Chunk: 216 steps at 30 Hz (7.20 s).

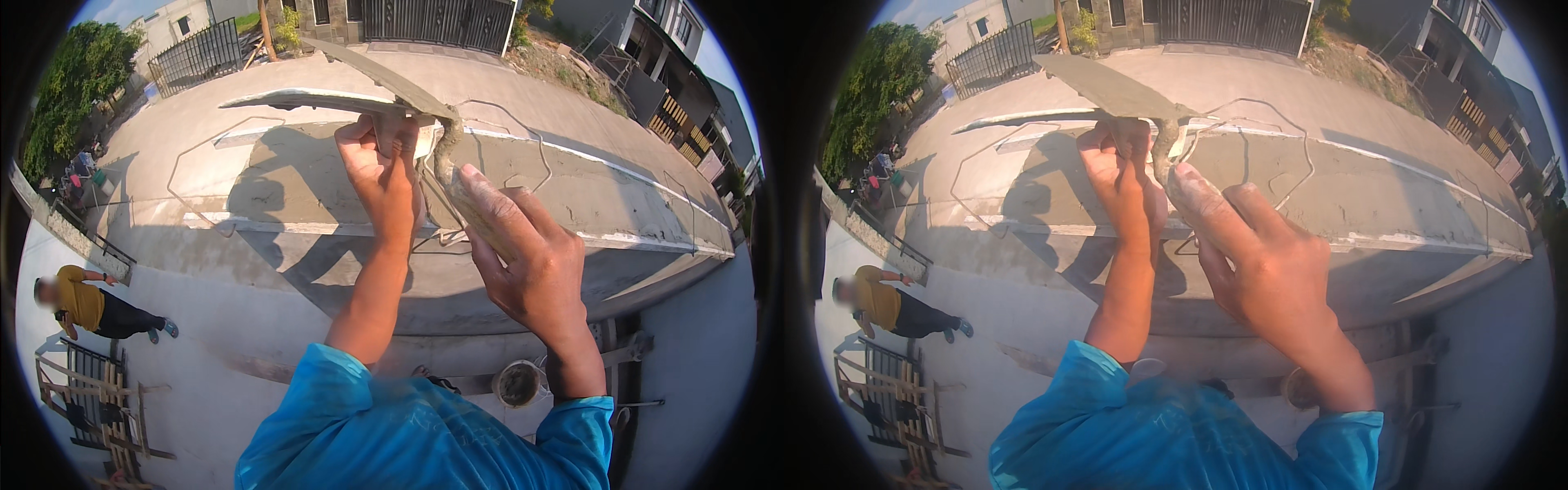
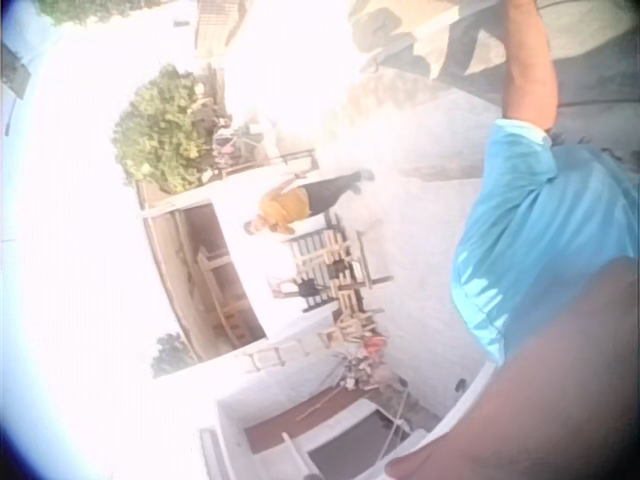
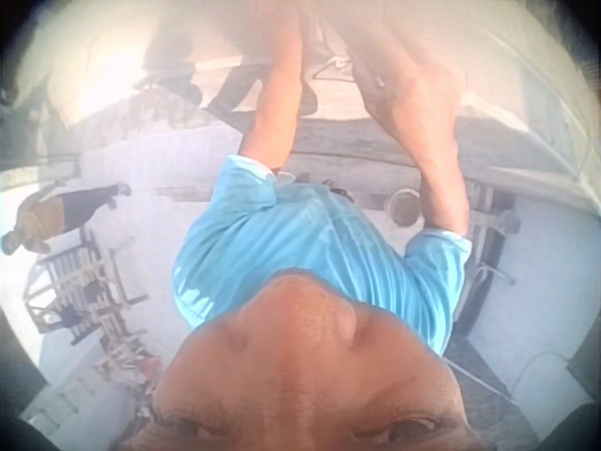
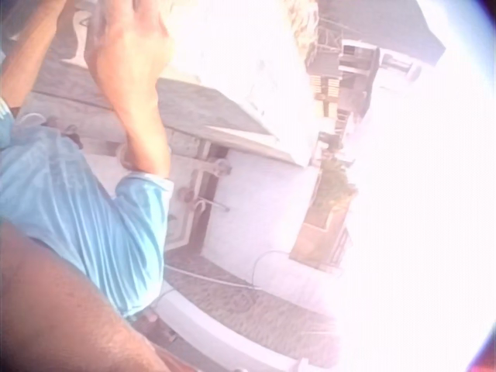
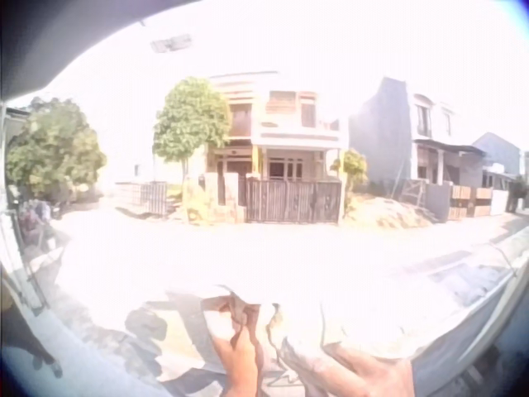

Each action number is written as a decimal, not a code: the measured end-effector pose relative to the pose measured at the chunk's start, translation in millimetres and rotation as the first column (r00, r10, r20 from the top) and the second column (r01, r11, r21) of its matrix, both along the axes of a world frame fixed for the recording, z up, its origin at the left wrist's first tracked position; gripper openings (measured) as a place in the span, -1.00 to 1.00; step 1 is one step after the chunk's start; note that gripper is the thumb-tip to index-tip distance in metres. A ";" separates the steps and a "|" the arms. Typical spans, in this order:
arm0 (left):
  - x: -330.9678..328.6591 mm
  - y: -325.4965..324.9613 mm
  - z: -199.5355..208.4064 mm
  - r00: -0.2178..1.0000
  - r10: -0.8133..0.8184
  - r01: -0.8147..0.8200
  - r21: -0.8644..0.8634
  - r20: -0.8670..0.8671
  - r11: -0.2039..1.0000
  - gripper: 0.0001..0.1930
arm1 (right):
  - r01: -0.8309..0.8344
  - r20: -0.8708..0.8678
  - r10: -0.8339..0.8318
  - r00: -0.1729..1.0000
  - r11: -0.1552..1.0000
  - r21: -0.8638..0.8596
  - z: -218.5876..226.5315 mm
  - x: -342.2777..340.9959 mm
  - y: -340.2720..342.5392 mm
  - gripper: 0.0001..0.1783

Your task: The person scoops wet cement from a bucket using a trowel and spreads it onto a rooftop surface. They use a larger flat tool to smooth and level the cement across the area.

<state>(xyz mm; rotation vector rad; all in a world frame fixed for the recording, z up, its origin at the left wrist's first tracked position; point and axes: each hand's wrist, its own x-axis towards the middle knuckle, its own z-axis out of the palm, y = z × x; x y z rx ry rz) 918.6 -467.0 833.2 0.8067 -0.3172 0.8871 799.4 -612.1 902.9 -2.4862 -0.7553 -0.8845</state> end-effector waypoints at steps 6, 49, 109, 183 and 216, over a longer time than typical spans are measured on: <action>8.3 33.4 10.8 0.995 -0.071 0.081 -0.175 0.065 0.981 -0.57 | -0.022 -0.060 0.018 0.998 0.998 -0.056 -8.0 -7.5 -17.5 -0.27; -70.0 169.8 -8.4 0.916 -0.347 0.378 0.140 -0.201 0.915 -0.68 | -0.398 -0.005 0.435 0.900 0.829 0.393 4.2 66.9 -49.6 -0.39; 15.0 80.6 19.1 0.999 -0.044 0.042 0.141 0.008 0.989 -0.54 | -0.172 -0.110 0.387 0.915 0.622 0.764 -32.0 33.6 76.8 -0.39; -15.8 136.5 -152.6 0.803 0.089 0.422 0.668 -0.589 0.613 -0.60 | 0.625 -0.712 -0.328 0.620 -0.343 0.702 -297.0 -180.2 -169.9 -0.55; -144.2 119.2 -17.9 0.988 0.038 0.036 0.468 -0.147 0.883 -0.55 | 0.246 -0.181 -0.428 0.886 0.102 0.964 -258.1 -66.8 -206.2 -0.79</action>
